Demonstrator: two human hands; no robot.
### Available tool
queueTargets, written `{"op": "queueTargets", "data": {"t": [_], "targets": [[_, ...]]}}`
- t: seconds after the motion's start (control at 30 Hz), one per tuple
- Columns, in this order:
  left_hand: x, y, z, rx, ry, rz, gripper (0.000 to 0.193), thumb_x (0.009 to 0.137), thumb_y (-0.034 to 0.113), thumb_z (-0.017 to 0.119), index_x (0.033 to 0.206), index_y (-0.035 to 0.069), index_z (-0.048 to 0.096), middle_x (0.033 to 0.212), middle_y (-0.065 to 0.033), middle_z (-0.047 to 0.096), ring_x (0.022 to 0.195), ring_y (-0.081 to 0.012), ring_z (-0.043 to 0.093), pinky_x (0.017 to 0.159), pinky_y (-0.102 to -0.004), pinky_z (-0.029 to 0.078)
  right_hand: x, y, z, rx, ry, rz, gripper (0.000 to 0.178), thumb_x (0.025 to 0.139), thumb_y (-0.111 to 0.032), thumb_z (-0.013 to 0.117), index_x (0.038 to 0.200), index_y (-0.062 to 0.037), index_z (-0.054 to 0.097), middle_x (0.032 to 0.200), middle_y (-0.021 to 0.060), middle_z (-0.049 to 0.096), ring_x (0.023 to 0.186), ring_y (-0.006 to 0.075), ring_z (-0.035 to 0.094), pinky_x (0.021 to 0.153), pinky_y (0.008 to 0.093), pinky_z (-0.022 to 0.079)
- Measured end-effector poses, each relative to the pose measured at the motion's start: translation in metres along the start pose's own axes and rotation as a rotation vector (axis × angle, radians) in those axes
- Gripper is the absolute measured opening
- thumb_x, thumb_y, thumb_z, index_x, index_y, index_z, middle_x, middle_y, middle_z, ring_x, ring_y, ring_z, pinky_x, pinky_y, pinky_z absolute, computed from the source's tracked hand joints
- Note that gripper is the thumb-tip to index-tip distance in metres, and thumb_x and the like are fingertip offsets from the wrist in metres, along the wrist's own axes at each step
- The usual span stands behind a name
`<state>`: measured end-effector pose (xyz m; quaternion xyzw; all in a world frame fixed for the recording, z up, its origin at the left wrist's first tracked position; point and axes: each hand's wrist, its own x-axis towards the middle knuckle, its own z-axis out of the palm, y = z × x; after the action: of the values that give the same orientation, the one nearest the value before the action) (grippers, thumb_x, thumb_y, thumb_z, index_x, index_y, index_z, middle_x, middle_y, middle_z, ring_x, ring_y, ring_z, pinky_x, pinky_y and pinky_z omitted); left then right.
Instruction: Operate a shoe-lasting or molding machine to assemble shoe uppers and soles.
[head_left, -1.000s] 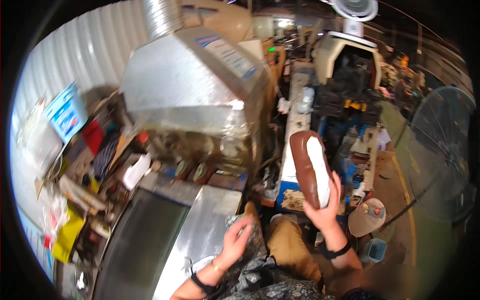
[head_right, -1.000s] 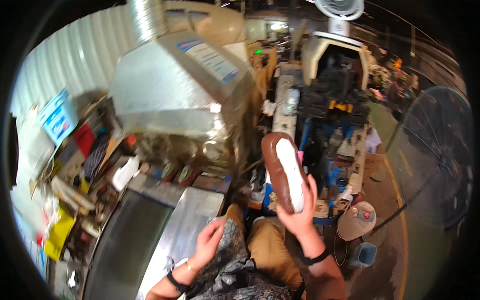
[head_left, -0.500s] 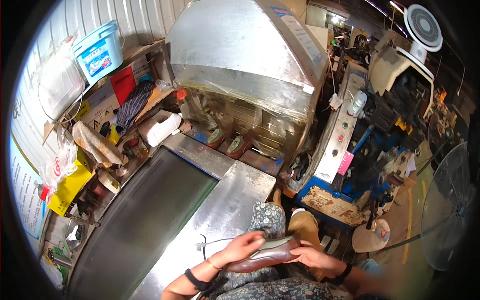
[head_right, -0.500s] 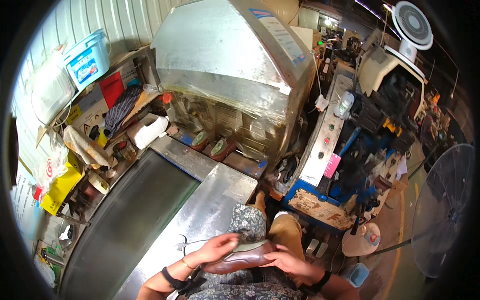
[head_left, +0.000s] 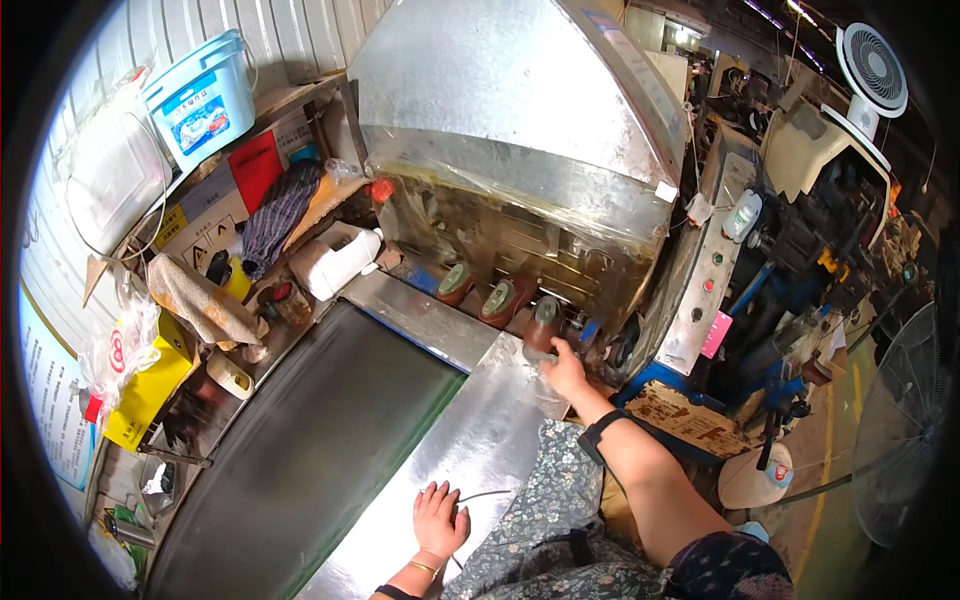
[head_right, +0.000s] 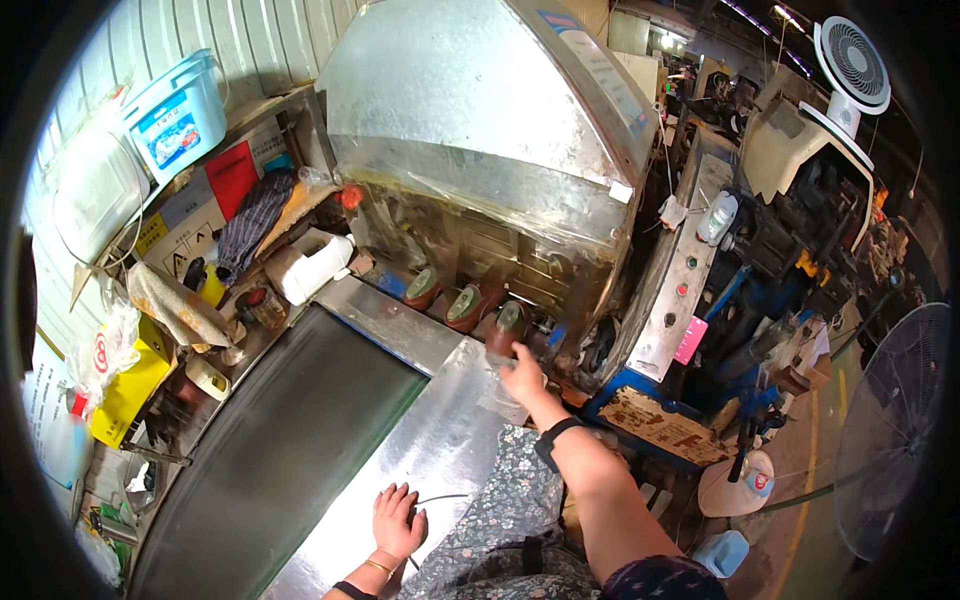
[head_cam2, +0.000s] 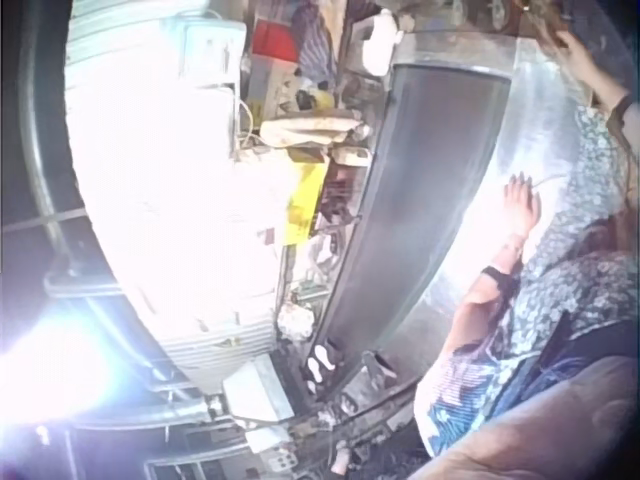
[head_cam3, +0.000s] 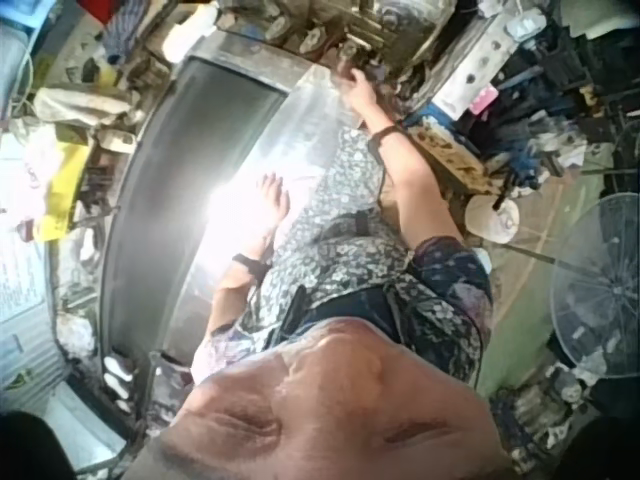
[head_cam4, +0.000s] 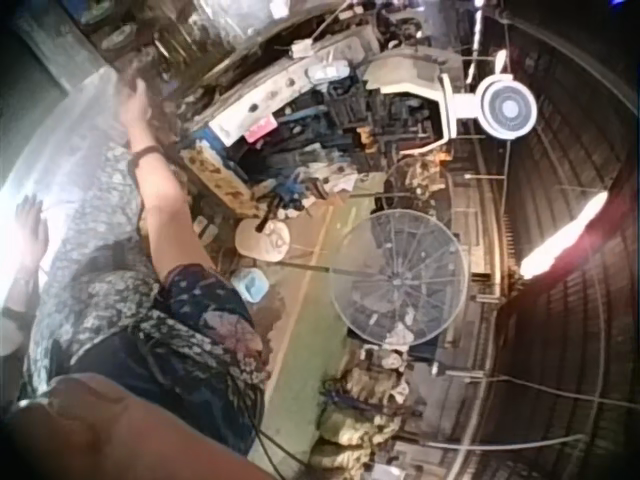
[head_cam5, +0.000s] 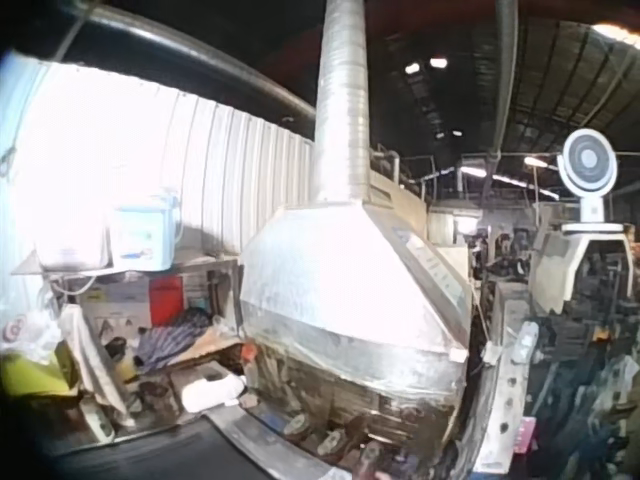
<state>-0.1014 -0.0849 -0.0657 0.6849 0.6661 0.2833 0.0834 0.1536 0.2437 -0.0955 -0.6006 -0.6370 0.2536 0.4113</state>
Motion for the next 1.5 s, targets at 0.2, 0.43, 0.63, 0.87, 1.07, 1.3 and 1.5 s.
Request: {"op": "queueTargets", "data": {"t": [0.2,0.43,0.63,0.87,1.07,1.3,1.5], "targets": [[-0.01,-0.008,-0.001,0.008,0.054,-0.018,0.037,0.077,0.023,0.067,0.11,0.006,0.069,0.125,-0.0165,0.063,0.124,-0.0397,0.053,0.107,-0.053,0.036,-0.132,-0.057,0.007,0.268,-0.745,-0.106,0.039,0.087,-0.02,0.072,0.12,-0.0029,0.061,0.123,0.012,0.063,0.111,0.0236,0.06,0.092,0.0352,0.049],[-0.01,-0.011,0.0,0.014,0.043,-0.007,0.035,0.078,0.024,0.065,0.109,0.007,0.069,0.126,-0.0157,0.063,0.124,-0.0386,0.052,0.106,-0.0529,0.036,-0.25,-0.082,-0.068,-0.157,-0.4,-0.736,0.019,0.087,-0.025,0.066,0.095,-0.0086,0.072,0.11,0.0086,0.07,0.108,0.0262,0.063,0.104,0.0421,0.042],[-0.009,-0.008,0.002,0.016,0.058,0.041,0.035,0.08,0.023,0.065,0.111,0.007,0.068,0.126,-0.0158,0.063,0.125,-0.0389,0.051,0.106,-0.0523,0.036,-0.242,-0.079,-0.073,-0.064,-0.425,-0.666,0.018,0.09,-0.024,0.064,0.095,-0.0085,0.073,0.106,0.0061,0.071,0.106,0.0236,0.064,0.103,0.0425,0.042],[-0.027,0.008,-0.004,0.226,-0.127,-0.044,0.051,0.085,0.032,0.064,0.128,0.006,0.059,0.14,-0.0209,0.05,0.136,-0.0443,0.037,0.112,-0.0614,0.024,-0.248,-0.065,-0.071,-0.037,-0.452,-0.682,0.02,0.09,-0.025,0.064,0.096,-0.0094,0.074,0.108,0.0062,0.072,0.109,0.0236,0.064,0.105,0.0425,0.041],[-0.038,0.012,0.012,0.197,-0.007,-0.061,0.052,0.087,0.034,0.062,0.129,0.003,0.057,0.141,-0.0228,0.05,0.137,-0.045,0.036,0.112,-0.0596,0.024,-0.249,-0.065,-0.073,-0.026,-0.444,-0.692,0.02,0.09,-0.025,0.064,0.096,-0.009,0.074,0.107,0.0062,0.072,0.108,0.024,0.064,0.106,0.0425,0.041],[-0.019,0.019,0.023,0.127,0.055,-0.126,0.046,0.09,0.033,0.06,0.127,0.006,0.059,0.142,-0.0242,0.047,0.137,-0.0478,0.034,0.111,-0.0603,0.023,-0.248,-0.064,-0.076,-0.021,-0.45,-0.691,0.02,0.091,-0.026,0.063,0.096,-0.009,0.073,0.106,0.0058,0.072,0.108,0.0237,0.064,0.106,0.0427,0.041],[0.029,0.014,0.039,0.058,0.035,-0.064,0.044,0.091,0.036,0.058,0.125,0.007,0.061,0.145,-0.0266,0.042,0.138,-0.049,0.031,0.112,-0.0608,0.022,-0.228,-0.067,-0.076,-0.008,-0.553,-0.652,0.025,0.09,-0.027,0.065,0.104,-0.0075,0.07,0.113,0.0097,0.069,0.109,0.0272,0.063,0.101,0.0433,0.045]]}}
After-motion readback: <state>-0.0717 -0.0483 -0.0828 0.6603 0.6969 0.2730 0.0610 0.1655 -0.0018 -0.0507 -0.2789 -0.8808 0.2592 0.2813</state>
